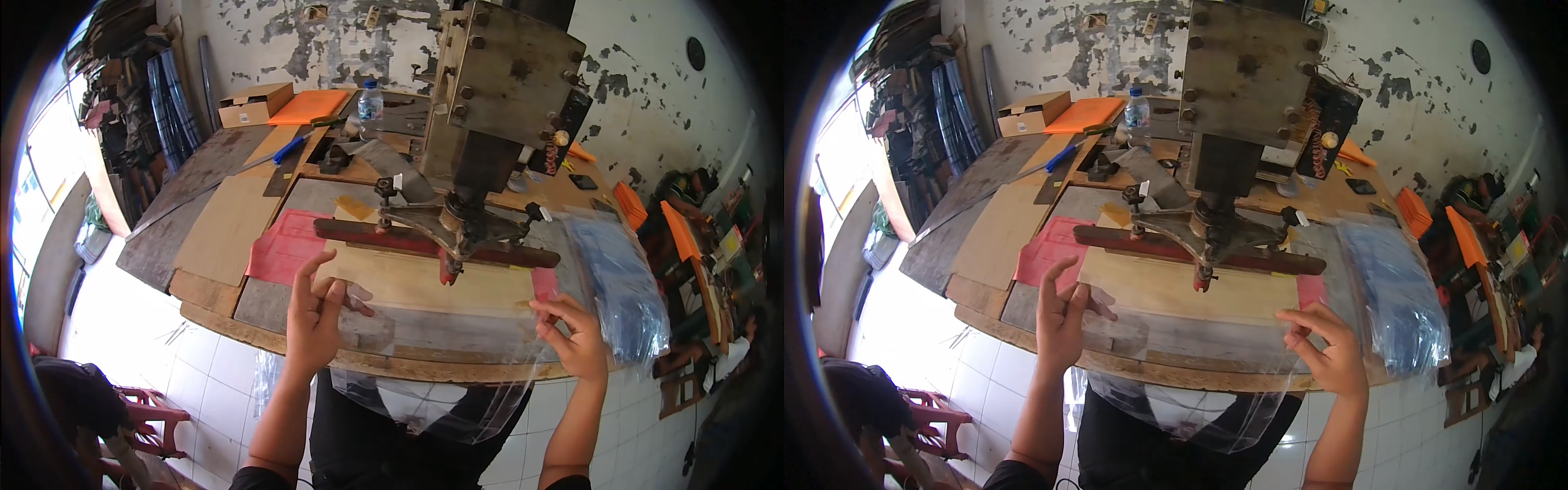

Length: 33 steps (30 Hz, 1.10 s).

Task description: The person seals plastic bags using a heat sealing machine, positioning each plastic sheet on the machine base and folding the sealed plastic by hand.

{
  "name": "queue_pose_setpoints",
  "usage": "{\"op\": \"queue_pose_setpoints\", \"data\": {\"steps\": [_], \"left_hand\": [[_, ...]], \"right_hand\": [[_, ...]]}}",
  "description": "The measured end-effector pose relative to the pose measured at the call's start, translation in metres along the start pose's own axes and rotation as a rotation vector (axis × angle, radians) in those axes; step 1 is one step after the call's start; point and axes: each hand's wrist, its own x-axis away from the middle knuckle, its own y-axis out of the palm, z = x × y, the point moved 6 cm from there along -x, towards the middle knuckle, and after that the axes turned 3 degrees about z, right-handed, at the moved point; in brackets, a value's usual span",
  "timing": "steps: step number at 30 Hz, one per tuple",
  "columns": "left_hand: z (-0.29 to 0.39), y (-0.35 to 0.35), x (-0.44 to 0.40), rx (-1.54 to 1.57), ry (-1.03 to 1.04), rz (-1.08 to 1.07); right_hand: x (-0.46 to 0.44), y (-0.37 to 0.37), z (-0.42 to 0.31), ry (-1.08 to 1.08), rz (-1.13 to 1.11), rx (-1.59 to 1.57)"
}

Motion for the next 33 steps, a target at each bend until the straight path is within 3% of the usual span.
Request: {"op": "queue_pose_setpoints", "data": {"steps": [6,17,22,28,31,33], "left_hand": [[-0.008,-0.016,-0.001,-0.239,0.009,-0.109],[-0.011,-0.024,-0.005,-0.063,-0.020,-0.065],[-0.011,-0.023,-0.002,-0.030,0.000,-0.032],[-0.003,-0.020,0.001,-0.016,0.095,0.024],[0.000,-0.016,0.001,-0.023,0.049,0.046],[0.001,-0.013,0.001,-0.039,0.016,0.011]], "right_hand": [[-0.009,0.001,-0.008,-0.065,-0.093,0.045],[-0.019,0.007,-0.015,0.043,-0.119,-0.053],[-0.022,0.010,-0.014,-0.092,-0.178,0.037],[-0.021,0.016,-0.017,0.003,-0.193,0.187],[-0.021,0.018,-0.013,-0.103,-0.189,0.170],[-0.020,0.019,-0.008,-0.062,-0.228,0.110]]}}
